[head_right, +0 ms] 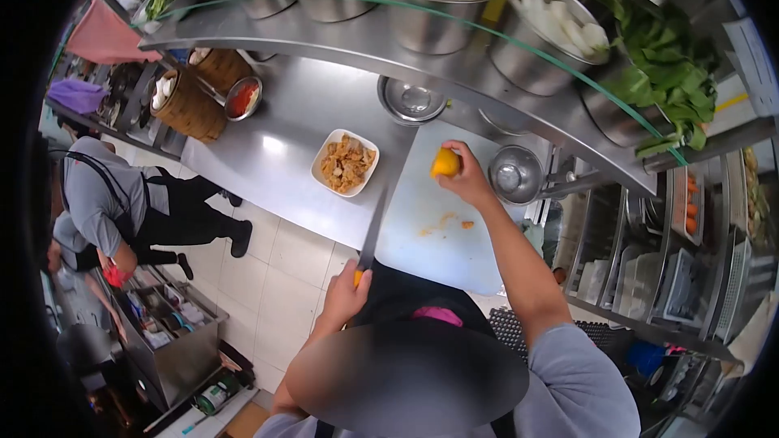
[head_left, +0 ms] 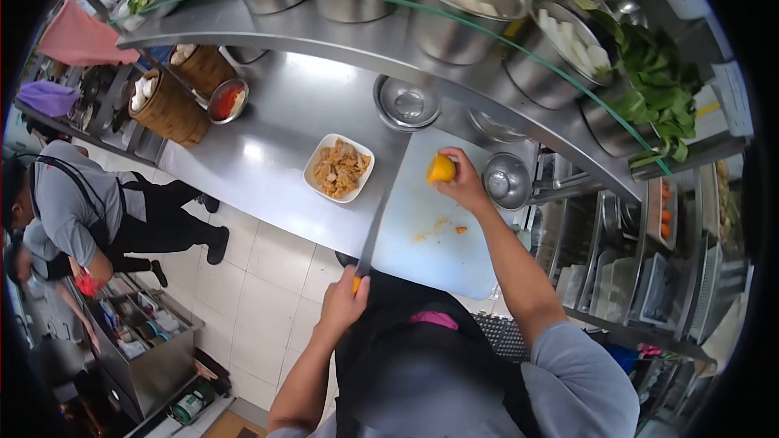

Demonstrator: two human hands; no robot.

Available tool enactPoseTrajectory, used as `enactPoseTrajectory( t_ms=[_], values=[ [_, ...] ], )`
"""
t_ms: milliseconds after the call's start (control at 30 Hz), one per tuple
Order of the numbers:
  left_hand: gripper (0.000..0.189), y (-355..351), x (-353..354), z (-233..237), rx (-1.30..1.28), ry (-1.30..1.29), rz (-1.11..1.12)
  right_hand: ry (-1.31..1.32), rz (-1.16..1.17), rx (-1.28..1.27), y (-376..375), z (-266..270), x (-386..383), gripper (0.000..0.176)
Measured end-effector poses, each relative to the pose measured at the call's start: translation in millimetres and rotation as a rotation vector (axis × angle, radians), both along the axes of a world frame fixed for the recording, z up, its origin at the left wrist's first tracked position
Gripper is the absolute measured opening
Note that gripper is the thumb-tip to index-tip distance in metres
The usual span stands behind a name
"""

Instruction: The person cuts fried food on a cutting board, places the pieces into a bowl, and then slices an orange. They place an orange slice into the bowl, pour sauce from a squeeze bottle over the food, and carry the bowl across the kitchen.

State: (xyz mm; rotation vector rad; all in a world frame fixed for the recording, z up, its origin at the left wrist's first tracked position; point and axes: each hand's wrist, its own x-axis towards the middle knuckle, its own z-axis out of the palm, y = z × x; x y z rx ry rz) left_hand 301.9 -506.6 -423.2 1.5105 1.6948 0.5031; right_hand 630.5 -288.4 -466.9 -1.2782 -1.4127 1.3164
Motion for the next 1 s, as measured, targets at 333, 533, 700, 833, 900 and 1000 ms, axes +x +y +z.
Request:
enactPoseTrajectory(
  t_ms=[333, 533, 700, 833, 900, 1000],
  values=[
    [0.020, 81.0, 73.3, -29.8, 0.142, 0.428, -0.303, -0.299, 0.035, 0.231, -58.6, 9.2, -11.4, 0.066],
    [0.014, 92.2, 79.0, 14.7, 0.146, 0.396, -0.336, -0.487, 0.012, 0.316, -62.6, 31.4, -21.8, 0.059],
    [0.012, 79.2, 81.0, 36.4, 0.183, 0.402, -0.346, -0.534, -0.004, 0.295, -60.8, 31.4, -24.2, 0.055],
    [0.010, 71.4, 81.6, 45.9, 0.171, 0.446, -0.385, -0.572, 0.011, 0.313, -60.8, 35.5, -26.1, 0.055],
    [0.008, 70.0, 82.1, 46.0, 0.170, 0.470, -0.391, -0.616, 0.012, 0.338, -61.2, 37.5, -27.3, 0.057],
    [0.007, 67.5, 81.8, 43.9, 0.182, 0.458, -0.374, -0.620, 0.008, 0.374, -60.7, 34.1, -27.8, 0.058]
  ],
)
